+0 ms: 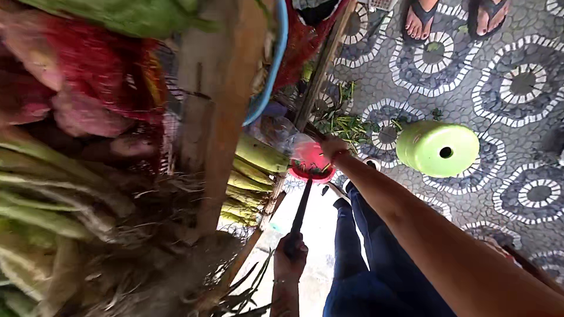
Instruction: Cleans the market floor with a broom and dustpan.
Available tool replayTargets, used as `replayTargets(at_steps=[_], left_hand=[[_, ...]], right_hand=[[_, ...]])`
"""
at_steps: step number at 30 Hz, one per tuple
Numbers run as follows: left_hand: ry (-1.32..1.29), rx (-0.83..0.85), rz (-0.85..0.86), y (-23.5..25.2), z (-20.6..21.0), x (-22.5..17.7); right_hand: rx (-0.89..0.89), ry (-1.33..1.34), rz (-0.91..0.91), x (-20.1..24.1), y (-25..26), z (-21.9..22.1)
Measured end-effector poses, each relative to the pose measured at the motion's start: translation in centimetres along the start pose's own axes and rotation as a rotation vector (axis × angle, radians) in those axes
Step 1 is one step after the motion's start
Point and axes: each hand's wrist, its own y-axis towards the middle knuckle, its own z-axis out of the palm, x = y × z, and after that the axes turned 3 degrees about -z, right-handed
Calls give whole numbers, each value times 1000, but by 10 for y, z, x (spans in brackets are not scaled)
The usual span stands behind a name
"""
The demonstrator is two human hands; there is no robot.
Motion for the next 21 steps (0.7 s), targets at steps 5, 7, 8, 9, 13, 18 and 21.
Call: replayTargets(at_steps=[5, 7, 8, 9, 13, 18, 21], left_hand=[[0, -12, -8, -1, 5, -7], [2, -7, -13, -1, 5, -9], [0, 0, -16, -1, 5, -10], [-11, 7, -19, -1, 5, -11], [-23, 5, -28, -1, 3, -9], [-24, -29, -22, -11, -3, 9], [-15, -45, 6, -18, -10, 23]], right_hand=[[-71, 82, 152, 11, -15, 6], [-77, 114, 222, -9, -59, 7], [-54, 104, 263, -18, -86, 4], [-8, 77, 295, -23, -114, -4], [-12, -50, 206, -14, -208, -13], [-11, -41, -10, -27, -121, -7], [-57, -54, -91, -38, -19, -2]])
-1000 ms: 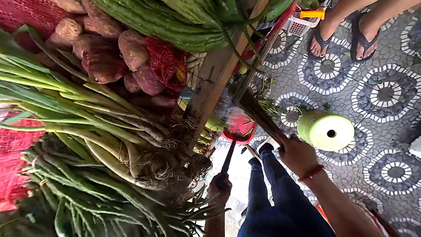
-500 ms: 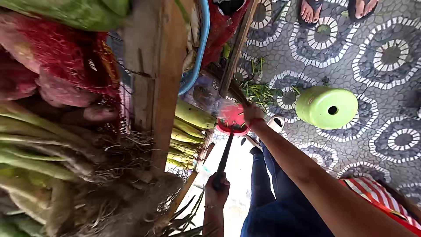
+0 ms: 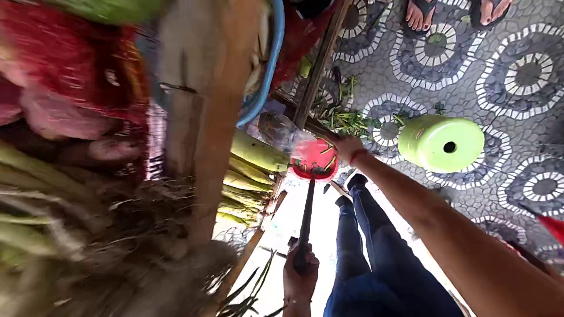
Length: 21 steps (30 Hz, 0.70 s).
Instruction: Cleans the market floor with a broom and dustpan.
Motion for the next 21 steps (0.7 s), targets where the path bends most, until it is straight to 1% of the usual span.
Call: replayTargets(at_steps=[2, 4, 5, 6, 7, 8, 10, 11, 12, 13, 15, 16, 17, 19, 21], left_hand=[[-5, 0, -5, 1, -5, 6], [8, 13, -21, 6, -10, 9], [10, 27, -32, 10, -12, 9], [12, 34, -40, 12, -12, 9], [14, 31, -41, 13, -11, 8], [22, 27, -36, 14, -10, 7], [37, 24, -30, 13, -9, 5], [36, 24, -30, 13, -8, 5], [32, 24, -33, 13, -7, 5], [27, 20, -37, 12, -6, 6], [17, 26, -49, 13, -6, 10], [10, 26, -51, 13, -6, 13], [9, 28, -52, 13, -7, 16], [20, 27, -47, 13, -7, 20], [35, 16, -41, 14, -7, 24]], right_hand=[[53, 61, 80, 8, 39, -4], [55, 238, 188, 11, 45, 5], [0, 365, 217, 7, 39, 20], [-70, 510, 238, 5, 24, 40], [-151, 661, 257, 5, 1, 60], [-189, 794, 293, 8, -26, 74], [-197, 1004, 329, 19, -85, 92], [-191, 1111, 336, 28, -115, 95], [-163, 1223, 358, 37, -142, 94], [-99, 1339, 382, 44, -163, 93], [142, 1535, 397, 46, -180, 92], [261, 1597, 410, 43, -175, 95], [314, 1613, 421, 42, -162, 98], [271, 1542, 400, 40, -116, 102], [158, 1474, 358, 32, -60, 95]])
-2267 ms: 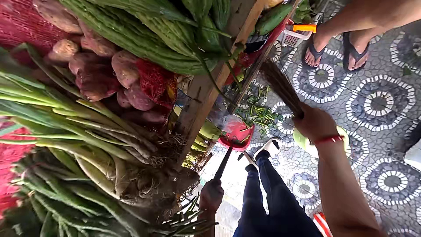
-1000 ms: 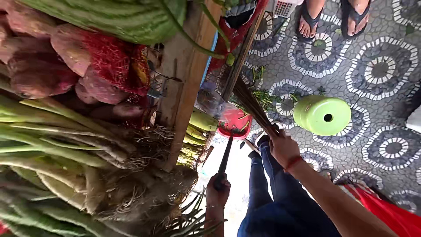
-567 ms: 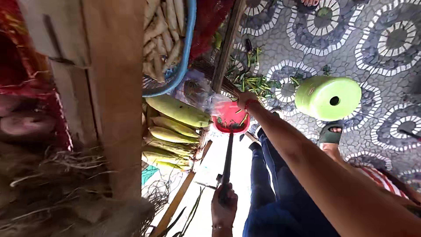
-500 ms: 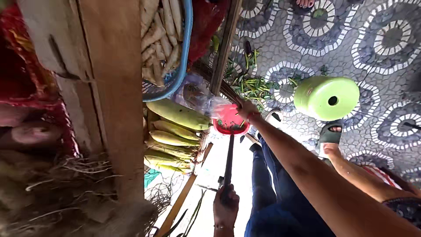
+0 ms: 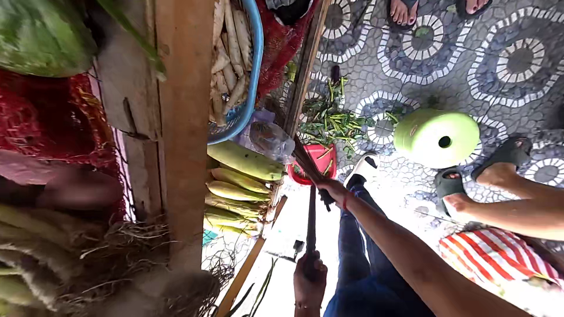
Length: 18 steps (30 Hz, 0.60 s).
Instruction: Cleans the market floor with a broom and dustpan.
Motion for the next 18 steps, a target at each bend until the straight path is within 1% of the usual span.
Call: replayTargets(at_steps=[2, 3, 4, 6, 8, 10, 12, 15, 18], left_hand=[[-1, -10, -2, 1, -1, 0], [-11, -6, -6, 1, -2, -1], [-20, 3, -7, 2, -4, -3], [-17, 30, -2, 2, -6, -7], [9, 29, 9, 2, -4, -11], [13, 15, 16, 2, -2, -12], [3, 14, 13, 2, -1, -11], [4, 27, 12, 1, -2, -7], [-16, 29, 12, 0, -3, -6]], right_hand=[[-72, 53, -59, 20, 41, -12], [-98, 121, -70, 27, 51, -19], [-119, 196, -63, 36, 50, -27], [-157, 320, -62, 47, 27, -48], [-249, 373, -74, 48, -5, -72], [-335, 375, -86, 49, -30, -92], [-355, 331, -86, 51, -45, -101], [-344, 312, -93, 49, -59, -96], [-359, 336, -110, 39, -92, -73]])
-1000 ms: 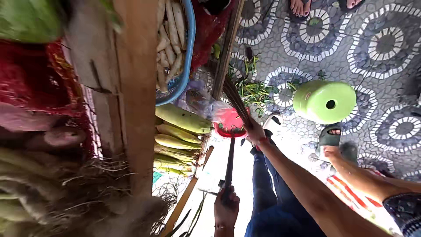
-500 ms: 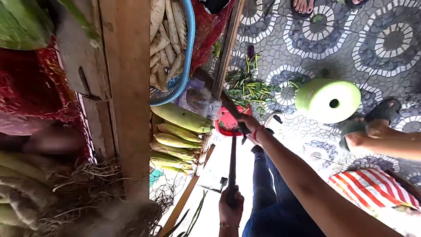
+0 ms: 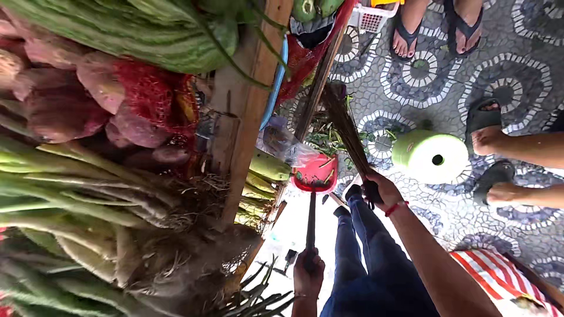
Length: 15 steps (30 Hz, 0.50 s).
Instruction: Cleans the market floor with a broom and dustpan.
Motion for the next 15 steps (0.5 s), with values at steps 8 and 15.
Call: replayTargets(at_steps=[8, 15], left_hand=[[2, -8, 10, 0, -2, -2], [-3, -19, -4, 1, 0, -5]], right_hand=[[-104, -750, -324, 44, -36, 31], [-162, -1579, -248, 85, 15, 51]])
